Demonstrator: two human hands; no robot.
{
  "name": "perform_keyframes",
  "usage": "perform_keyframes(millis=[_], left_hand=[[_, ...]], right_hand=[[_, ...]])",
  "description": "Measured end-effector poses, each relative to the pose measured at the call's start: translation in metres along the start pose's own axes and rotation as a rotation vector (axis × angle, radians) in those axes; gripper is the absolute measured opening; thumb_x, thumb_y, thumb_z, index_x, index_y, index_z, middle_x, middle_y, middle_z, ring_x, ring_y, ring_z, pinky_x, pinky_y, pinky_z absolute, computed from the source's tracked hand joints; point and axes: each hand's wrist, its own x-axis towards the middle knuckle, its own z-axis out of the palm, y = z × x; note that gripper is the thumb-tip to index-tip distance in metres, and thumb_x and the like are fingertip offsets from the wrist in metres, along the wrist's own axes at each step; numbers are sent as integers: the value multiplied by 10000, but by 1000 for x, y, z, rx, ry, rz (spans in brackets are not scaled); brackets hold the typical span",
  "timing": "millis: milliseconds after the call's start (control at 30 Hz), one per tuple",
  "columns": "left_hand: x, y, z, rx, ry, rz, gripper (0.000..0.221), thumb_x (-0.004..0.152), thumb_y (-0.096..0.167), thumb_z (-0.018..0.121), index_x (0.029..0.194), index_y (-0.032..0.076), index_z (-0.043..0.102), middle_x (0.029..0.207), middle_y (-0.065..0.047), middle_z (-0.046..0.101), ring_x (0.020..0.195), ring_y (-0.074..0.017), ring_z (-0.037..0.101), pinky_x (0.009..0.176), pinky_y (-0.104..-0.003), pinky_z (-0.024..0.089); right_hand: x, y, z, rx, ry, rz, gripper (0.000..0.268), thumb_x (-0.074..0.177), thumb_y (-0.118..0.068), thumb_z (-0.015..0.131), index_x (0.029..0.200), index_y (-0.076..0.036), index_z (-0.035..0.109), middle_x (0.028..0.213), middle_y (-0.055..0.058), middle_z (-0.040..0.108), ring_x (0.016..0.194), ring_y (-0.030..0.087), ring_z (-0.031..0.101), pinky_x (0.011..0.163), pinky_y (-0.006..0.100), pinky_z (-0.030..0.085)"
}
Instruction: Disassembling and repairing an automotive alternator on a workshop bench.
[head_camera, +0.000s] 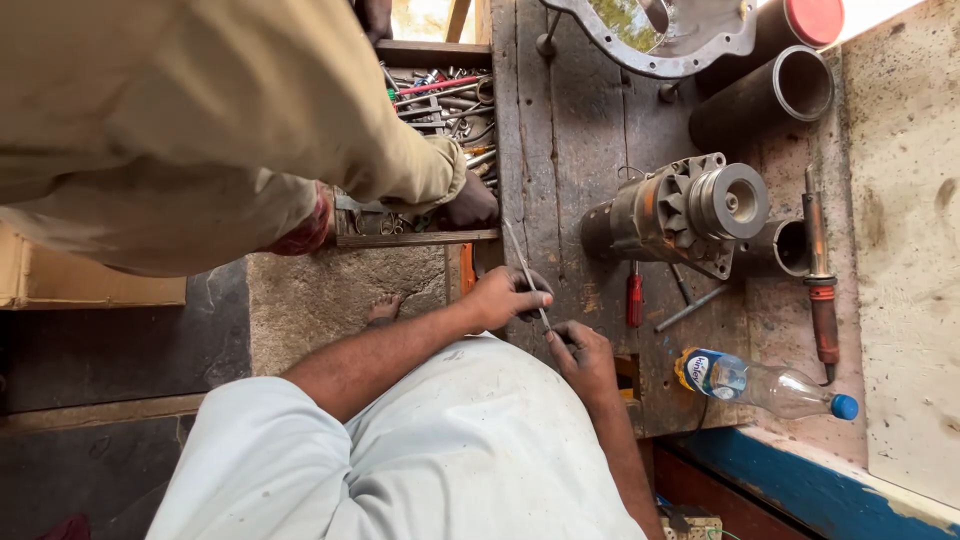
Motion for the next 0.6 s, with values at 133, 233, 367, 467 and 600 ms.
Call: perform_keyframes(millis=[133, 233, 367, 467, 600], left_hand=[[-2, 6, 0, 463, 19, 139, 197, 945, 237, 734, 1083, 100, 765, 1011, -58, 785, 893, -143, 741, 837, -342, 609], [-16, 30, -11, 681, 113, 126, 175, 966, 242, 708, 1110, 161, 765, 1066, -23, 783, 948, -140, 736, 912, -362, 590], [-31, 21, -42, 823, 164, 29, 181, 975, 189, 657, 1122, 173, 762, 1081, -37, 772, 959, -166, 733, 939, -381, 591], [-33, -17, -67, 906, 180, 8, 246, 957, 94, 589, 1106, 148, 776, 1125, -56, 765, 1012, -177, 728, 971, -395, 576], [-38, -37, -73, 902, 178, -56, 255, 947, 77, 574, 1113, 116, 764, 1157, -71, 760, 1053, -190, 722, 1024, -396, 543]], right_hand=[[-10, 16, 2, 86, -14, 112, 138, 901, -141, 718, 911, -3, 716, 760, 74, 720, 662, 135, 655, 589, 306, 530], [-26, 58, 5, 124, 55, 202, 163, 939, -166, 709, 927, -4, 731, 754, 70, 701, 665, 136, 625, 608, 302, 516], [-61, 99, 10, 184, 195, 241, 203, 975, -204, 704, 1007, -6, 735, 816, 74, 725, 744, 129, 632, 680, 293, 523], [-85, 119, 16, 200, 181, 417, 246, 962, -228, 698, 1081, -15, 733, 892, 72, 751, 803, 130, 675, 722, 298, 539], [-101, 132, 24, 300, 167, 489, 277, 950, -233, 707, 1111, -10, 738, 932, 92, 762, 839, 153, 672, 745, 321, 546]])
